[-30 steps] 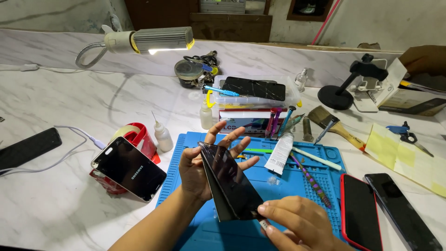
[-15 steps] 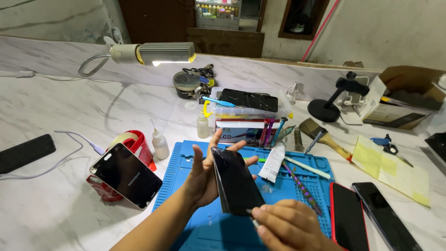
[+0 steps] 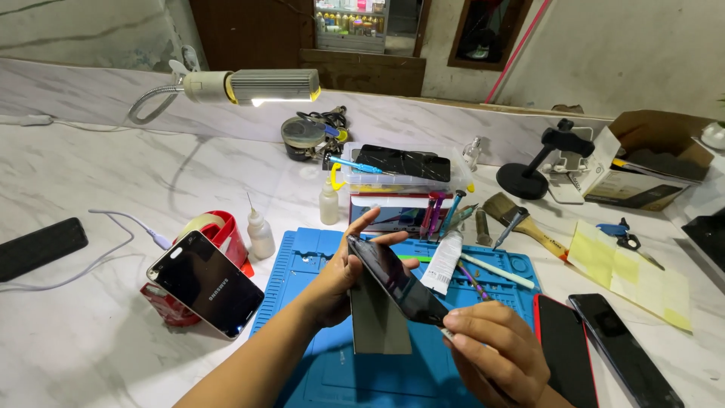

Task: Applying adhesive to a mobile phone frame and installing a replacement screen display.

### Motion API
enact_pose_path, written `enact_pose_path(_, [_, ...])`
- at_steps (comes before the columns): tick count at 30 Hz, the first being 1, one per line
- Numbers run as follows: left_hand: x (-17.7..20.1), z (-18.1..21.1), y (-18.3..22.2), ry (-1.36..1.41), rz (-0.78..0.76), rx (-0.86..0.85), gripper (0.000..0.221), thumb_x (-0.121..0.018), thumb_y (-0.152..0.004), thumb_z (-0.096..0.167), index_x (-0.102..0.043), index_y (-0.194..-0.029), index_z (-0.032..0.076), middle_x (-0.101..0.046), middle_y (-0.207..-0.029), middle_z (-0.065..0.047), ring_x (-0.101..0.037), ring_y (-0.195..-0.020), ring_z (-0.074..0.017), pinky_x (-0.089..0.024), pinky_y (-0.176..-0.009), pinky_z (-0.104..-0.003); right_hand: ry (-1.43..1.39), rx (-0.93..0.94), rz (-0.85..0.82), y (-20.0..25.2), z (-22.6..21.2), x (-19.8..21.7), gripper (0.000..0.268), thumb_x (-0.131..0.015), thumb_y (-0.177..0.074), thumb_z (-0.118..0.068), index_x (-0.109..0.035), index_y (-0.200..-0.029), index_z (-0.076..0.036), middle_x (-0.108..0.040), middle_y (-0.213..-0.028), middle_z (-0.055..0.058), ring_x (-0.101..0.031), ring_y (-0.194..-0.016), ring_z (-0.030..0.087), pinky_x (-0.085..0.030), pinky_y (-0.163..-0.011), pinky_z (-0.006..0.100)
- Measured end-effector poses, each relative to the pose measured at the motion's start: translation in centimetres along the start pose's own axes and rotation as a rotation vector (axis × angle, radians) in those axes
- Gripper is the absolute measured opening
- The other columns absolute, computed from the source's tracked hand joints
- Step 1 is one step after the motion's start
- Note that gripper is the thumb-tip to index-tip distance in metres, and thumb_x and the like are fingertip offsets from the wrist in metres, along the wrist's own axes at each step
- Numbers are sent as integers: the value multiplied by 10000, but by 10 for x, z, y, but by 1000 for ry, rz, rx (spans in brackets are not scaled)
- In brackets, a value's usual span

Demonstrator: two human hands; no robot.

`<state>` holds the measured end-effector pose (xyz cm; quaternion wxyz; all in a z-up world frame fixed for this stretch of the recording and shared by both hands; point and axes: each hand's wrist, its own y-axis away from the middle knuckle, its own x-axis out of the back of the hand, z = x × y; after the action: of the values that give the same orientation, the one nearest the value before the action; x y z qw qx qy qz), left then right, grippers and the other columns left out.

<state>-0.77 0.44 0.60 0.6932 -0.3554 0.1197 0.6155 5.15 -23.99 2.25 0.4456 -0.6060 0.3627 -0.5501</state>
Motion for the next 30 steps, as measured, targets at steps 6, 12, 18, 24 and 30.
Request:
enact_pose_path(6, [-3,-2,0,9,34,94,1121,-842,-687,564,-239,-1588,278,-472,-1550,-201,-583,-1292,-473,-539,-1000,-605,1,-30,40,2,4,3,255,-715,-925,-47,-613,-1157,-83,-724,-1116,137,-779,-936,245,-681,-777,337])
enact_pose_path(12, [-5,-3,0,26,95,96,910,-766,-792,470,-318,-1550,240,-504,-1515,-232,-660,-1191,-401,-593,-916,-538,-10,-167,42,-1,4,5,251,-719,-931,-95,-597,-1148,-126,-748,-1098,86,-776,-939,215,-666,-803,317])
enact_pose_path(18, [1,-3,-4,-53,201,168,948,-761,-816,310,-230,-1600,273,-611,-1412,-116,-671,-1164,-359,-589,-833,-444,-292,-369,186,-6,33,-3,185,-690,-931,5,-614,-1077,-80,-721,-961,139,-748,-926,256,-643,-810,318])
enact_pose_path(24, [8,-10,-3,-137,252,42,764,-810,-767,239,-444,-1425,106,-636,-1386,-153,-672,-1224,-379,-532,-1029,-474,-567,-653,206,-4,53,-2,169,-665,-957,-8,-590,-1079,-98,-671,-1060,148,-708,-1048,245,-687,-832,366])
enact_pose_path(30, [30,-20,0,-218,107,31,386,-787,-840,229,-569,-1054,-6,-605,-1348,-260,-661,-1228,-383,-549,-1029,-507,-943,-868,432,3,81,-8,141,-567,-1041,-149,-456,-1091,-77,-621,-1121,190,-696,-1048,253,-603,-936,380])
